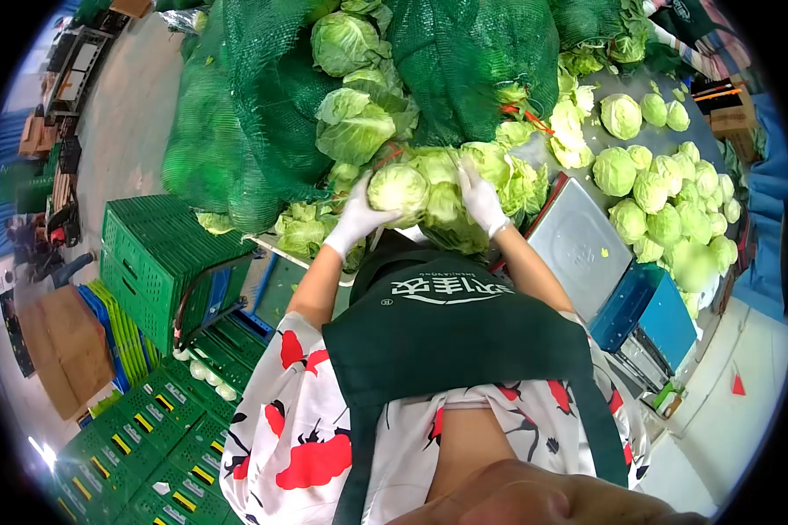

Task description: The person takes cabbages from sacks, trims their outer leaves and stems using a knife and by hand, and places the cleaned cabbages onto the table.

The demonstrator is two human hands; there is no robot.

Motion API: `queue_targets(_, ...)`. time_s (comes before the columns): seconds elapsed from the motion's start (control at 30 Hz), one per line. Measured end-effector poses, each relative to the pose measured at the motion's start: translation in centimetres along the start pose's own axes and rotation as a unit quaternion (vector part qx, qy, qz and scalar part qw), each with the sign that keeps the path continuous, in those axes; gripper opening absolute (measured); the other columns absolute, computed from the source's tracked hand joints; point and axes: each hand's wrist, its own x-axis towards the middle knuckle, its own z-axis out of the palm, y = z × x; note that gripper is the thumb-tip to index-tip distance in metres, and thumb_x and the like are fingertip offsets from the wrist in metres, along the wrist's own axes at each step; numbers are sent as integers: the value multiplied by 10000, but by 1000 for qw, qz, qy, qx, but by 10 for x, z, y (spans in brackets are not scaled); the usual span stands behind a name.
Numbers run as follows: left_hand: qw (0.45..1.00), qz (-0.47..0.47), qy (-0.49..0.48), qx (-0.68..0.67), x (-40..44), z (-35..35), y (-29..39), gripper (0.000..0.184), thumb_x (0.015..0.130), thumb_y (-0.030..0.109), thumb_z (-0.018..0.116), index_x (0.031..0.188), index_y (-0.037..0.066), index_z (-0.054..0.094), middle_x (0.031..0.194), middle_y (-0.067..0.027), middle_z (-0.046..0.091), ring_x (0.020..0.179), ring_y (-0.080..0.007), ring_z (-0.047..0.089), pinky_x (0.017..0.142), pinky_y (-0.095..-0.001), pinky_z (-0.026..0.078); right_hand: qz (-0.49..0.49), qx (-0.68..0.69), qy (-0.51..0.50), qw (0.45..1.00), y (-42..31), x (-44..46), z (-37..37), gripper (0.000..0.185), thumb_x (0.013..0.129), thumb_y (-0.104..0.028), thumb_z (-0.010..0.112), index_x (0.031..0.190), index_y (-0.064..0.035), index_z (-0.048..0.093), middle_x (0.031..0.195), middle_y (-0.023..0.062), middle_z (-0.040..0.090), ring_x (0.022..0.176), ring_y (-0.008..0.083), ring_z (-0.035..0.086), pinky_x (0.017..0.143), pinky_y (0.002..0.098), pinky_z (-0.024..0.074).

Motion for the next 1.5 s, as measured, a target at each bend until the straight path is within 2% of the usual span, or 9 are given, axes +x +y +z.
queue_targets(0.13,934,-258,-25,-246,-20,-3,18,1110,705,408,873,1495,-70,258,1381,-249,504,1199,-318,586,879,-390,559,-95,43,74,992,19,-36,16,448,1009,-392,458,1328,-103,583,965,293,663,897,460,647,807,500,516)
queue_targets(0.27,970,-197,128,-61,-3,41,48,1224,606,480,906,1422,-161,256,1350,-300,499,1243,-344,535,1058,-358,433,25,-63,-55,996,21,-57,0,464,1000,-463,435,1322,-171,599,923,262,682,858,450,661,792,528,517)
queue_targets(0.37,983,-174,50,-30,17,32,41,1221,595,490,905,1419,-152,272,1354,-300,497,1245,-349,535,1054,-377,439,59,-77,2,995,40,-44,-1,464,1001,-467,425,1310,-169,600,851,264,682,820,459,662,776,543,518)
queue_targets(0.53,980,-189,-23,65,39,23,37,1233,587,501,894,1421,-153,264,1313,-312,540,1219,-350,571,1032,-360,463,-41,-127,2,991,-19,-46,-16,580,1011,-431,422,1491,-113,349,703,228,667,623,431,641,610,533,512)
queue_targets(0.8,979,-201,-36,13,38,21,39,1278,565,543,867,1452,-136,246,1381,-339,453,1289,-403,492,1073,-381,422,-133,-200,-50,969,-46,-13,23,595,1016,-405,415,1481,-36,369,618,167,654,522,345,633,512,474,500)
queue_targets(1.1,992,-124,-19,23,25,21,42,1211,593,456,888,1473,-72,246,1375,-300,458,1289,-382,484,1095,-390,395,-11,-83,48,995,-10,15,24,451,1028,-369,401,1397,-134,510,742,243,670,664,423,656,636,525,529)
queue_targets(1.2,997,-72,-13,9,11,9,32,1232,588,422,893,1503,-38,207,1401,-291,424,1318,-408,437,1121,-421,362,-104,-39,81,991,2,29,22,406,1024,-338,427,1338,-118,562,800,267,666,725,456,650,691,551,533)
queue_targets(1.37,994,-97,46,-12,-2,19,13,1236,580,429,892,1488,-86,232,1414,-299,424,1332,-402,430,1126,-414,358,-31,-174,18,984,-20,12,-7,464,1014,-393,444,1397,-138,506,766,243,679,679,425,666,627,535,528)
queue_targets(1.5,996,-80,24,26,2,18,30,1200,602,466,867,1458,-125,269,1408,-325,434,1313,-403,458,1101,-408,384,-176,-211,-112,955,-63,-2,-21,580,1017,-443,416,1498,-124,354,710,210,671,624,401,652,599,511,519)
